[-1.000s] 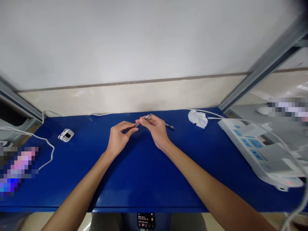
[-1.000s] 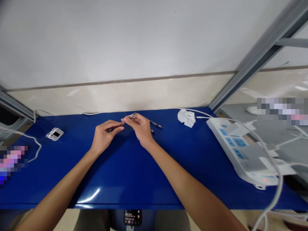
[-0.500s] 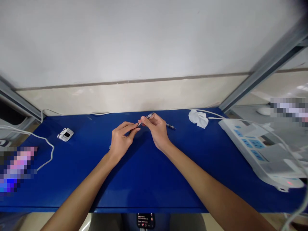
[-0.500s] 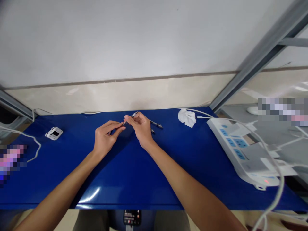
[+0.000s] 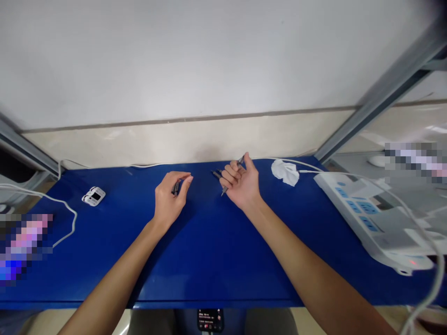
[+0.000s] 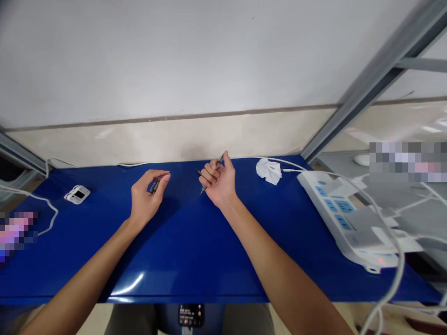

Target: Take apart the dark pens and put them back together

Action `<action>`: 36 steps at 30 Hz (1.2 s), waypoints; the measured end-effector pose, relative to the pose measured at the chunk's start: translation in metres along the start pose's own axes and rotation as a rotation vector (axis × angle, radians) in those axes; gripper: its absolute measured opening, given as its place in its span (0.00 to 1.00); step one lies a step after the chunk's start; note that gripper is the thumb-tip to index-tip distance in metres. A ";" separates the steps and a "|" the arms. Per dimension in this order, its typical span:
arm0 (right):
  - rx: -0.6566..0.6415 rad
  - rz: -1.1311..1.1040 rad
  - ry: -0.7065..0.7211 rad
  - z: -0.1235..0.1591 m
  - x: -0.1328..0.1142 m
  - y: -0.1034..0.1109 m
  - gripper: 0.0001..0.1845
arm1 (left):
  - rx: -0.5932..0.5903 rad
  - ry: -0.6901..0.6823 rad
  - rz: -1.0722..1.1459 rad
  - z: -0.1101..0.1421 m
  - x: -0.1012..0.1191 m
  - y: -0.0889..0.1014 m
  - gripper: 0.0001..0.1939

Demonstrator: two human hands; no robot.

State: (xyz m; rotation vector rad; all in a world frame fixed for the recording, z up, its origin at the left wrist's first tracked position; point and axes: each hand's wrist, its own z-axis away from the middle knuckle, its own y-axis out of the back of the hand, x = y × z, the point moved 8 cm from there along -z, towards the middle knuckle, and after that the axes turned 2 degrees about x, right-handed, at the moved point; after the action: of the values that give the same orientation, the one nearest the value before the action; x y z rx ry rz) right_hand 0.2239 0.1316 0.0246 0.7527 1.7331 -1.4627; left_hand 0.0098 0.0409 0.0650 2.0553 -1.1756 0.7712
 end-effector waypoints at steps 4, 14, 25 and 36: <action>0.035 -0.076 -0.025 0.004 0.002 0.005 0.32 | -0.001 -0.005 -0.018 0.001 -0.001 0.001 0.11; 0.010 -0.101 0.011 0.007 -0.003 0.004 0.29 | 0.000 -0.045 -0.058 0.001 0.005 0.000 0.10; -0.043 -0.344 -0.087 0.006 0.004 -0.012 0.22 | -0.002 -0.115 -0.158 0.000 0.006 0.000 0.11; 0.066 0.084 0.071 0.001 0.017 -0.009 0.26 | 0.027 -0.056 -0.181 0.000 -0.002 0.004 0.13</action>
State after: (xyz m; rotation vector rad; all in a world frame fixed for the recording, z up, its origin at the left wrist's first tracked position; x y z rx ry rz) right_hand 0.2078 0.1289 0.0155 0.9119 1.6911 -1.4578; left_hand 0.0054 0.0404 0.0651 2.1835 -0.9962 0.6492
